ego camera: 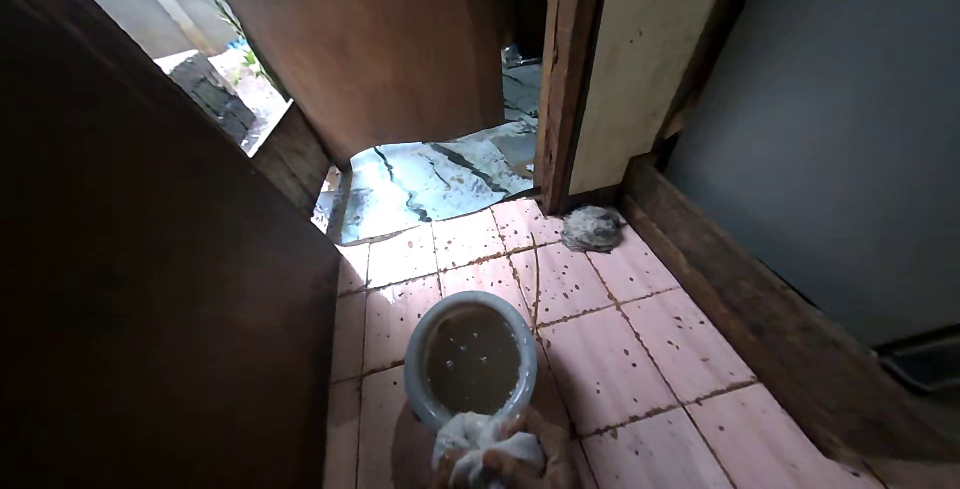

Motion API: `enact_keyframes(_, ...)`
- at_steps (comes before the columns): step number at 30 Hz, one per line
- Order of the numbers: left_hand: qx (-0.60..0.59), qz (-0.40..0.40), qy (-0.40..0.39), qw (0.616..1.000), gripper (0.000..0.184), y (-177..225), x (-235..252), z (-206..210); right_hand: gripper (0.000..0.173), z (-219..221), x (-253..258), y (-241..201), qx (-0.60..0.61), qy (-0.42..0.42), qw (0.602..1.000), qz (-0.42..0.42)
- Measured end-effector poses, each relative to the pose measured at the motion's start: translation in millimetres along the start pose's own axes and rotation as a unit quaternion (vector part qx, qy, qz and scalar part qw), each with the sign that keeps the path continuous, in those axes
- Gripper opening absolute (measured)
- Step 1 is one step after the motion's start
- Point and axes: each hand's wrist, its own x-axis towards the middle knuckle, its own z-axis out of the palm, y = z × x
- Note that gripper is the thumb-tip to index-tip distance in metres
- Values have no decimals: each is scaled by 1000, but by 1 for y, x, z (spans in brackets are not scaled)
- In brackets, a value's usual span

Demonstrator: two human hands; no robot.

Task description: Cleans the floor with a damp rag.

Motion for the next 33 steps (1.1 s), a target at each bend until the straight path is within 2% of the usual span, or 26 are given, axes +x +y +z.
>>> enact_keyframes(2,23,54,17,998,42,12,1,15,29,1,6,6,-64,75,995,-20)
enact_keyframes(3,34,78,30,996,42,17,3,19,34,0,9,9,-53,77,996,8)
enact_keyframes(5,51,122,12,991,38,20,13,7,34,2,10,8,42,55,989,129)
enact_keyframes(6,59,137,-6,989,36,20,18,2,31,2,10,5,112,27,971,210)
enact_keyframes(8,89,147,-12,985,33,21,23,-1,34,-1,17,-3,194,-25,917,347)
enact_keyframes(10,154,168,1,974,16,20,28,-4,38,-5,32,-2,218,-52,896,383)
enact_keyframes(11,192,194,-8,962,19,18,32,-7,36,-5,40,1,221,-59,900,371)
enact_keyframes(12,245,244,-36,938,36,16,38,-12,33,-5,48,5,220,-65,907,352)
enact_keyframes(13,306,310,-73,897,46,17,44,-13,31,-5,58,7,213,-71,917,330)
enact_keyframes(15,445,438,-137,769,47,26,59,-13,28,-4,76,8,187,-82,939,277)
enact_keyframes(16,470,459,-145,740,48,31,64,-11,26,-4,84,7,177,-88,947,252)
enact_keyframes(17,436,440,-153,770,54,32,64,-8,25,-5,91,4,170,-96,954,227)
enact_keyframes(18,368,388,-148,832,61,32,61,-2,25,-6,97,2,170,-108,958,205)
enact_keyframes(19,294,318,-116,894,63,34,56,6,25,-7,102,1,175,-123,959,184)
enact_keyframes(20,244,255,-55,934,54,37,51,17,24,-7,107,-1,180,-137,959,170)
enact_keyframes(21,217,221,-14,951,44,42,49,27,24,-5,110,-3,185,-141,959,164)
enact_keyframes(23,215,250,-17,944,41,49,51,36,24,0,117,-6,196,-137,957,165)
enact_keyframes(25,267,357,-59,893,46,51,58,37,27,5,126,-3,215,-143,950,173)
enact_keyframes(28,374,502,-109,772,47,53,72,35,32,9,140,4,218,-164,941,200)
enact_keyframes(33,485,629,-182,579,26,54,100,23,33,8,163,9,197,-293,895,271)
